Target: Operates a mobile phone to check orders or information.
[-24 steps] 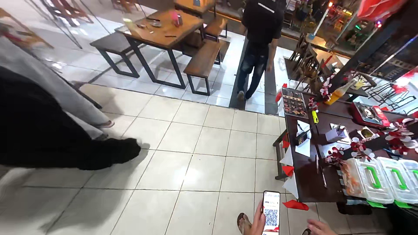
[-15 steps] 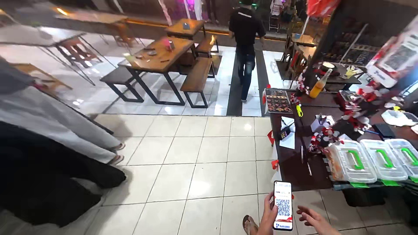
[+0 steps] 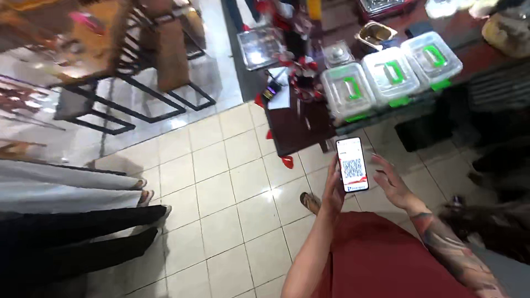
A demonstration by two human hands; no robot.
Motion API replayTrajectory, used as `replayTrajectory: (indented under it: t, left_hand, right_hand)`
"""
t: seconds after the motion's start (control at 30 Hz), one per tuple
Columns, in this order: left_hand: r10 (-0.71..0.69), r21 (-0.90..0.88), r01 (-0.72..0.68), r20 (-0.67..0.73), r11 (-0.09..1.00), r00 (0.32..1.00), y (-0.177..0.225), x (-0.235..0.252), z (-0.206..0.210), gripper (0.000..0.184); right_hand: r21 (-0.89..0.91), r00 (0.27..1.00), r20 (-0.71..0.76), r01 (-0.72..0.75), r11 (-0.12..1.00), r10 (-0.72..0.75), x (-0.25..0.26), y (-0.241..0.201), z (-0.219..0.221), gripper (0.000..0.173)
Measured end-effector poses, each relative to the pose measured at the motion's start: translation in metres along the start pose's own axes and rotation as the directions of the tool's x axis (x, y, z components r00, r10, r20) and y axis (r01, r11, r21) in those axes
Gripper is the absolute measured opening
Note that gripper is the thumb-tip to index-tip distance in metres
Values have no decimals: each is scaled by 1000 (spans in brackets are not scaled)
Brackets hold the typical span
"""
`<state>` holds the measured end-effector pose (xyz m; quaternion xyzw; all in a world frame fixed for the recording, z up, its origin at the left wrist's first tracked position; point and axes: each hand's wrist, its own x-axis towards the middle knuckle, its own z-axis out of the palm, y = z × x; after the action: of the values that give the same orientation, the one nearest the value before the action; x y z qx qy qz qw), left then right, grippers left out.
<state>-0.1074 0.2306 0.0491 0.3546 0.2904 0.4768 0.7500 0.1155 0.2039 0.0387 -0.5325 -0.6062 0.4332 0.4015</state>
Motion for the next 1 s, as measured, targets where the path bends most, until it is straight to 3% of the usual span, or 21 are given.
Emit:
replayTrajectory:
  t: [0.17,0.27,0.43,0.57,0.67,0.77,0.9,1.0]
  left_hand:
    - [-40,14,38,135,999,990,-50,2,78,68]
    - [-69,45,63,164,997,984,-69,6,115,68]
    - [-170,174,139,180,975,969,-97,17,160,76]
    - [-203,165,166,241,972,949,-123,38,189,81]
    - [-213,182,174,222,968,952,-144,62,206,75]
    - [-150,199,115,166,973,975,-174,92,227,71]
    - [-29,220,0,129,976,991,-188,138,255,61]
    - [-8,222,-3,50,975,999,-182,157,282,56]
  right_hand:
    - [-215,976,-106,165,963,-191,-66,3,-66,51]
    - [-326,960,-136,188,926,-243,-90,11,-93,47]
    - [-402,956,-174,152,903,-238,-98,23,-138,41]
    - [-416,941,-294,30,909,-165,-87,34,-187,52]
    - [-296,931,-347,4,955,-112,-84,48,-224,57]
    - [-31,926,-378,13,999,-24,-83,74,-257,57]
    - [332,954,-280,-9,943,107,-65,99,-291,68]
    - [404,959,-195,-114,908,207,-51,97,-314,69]
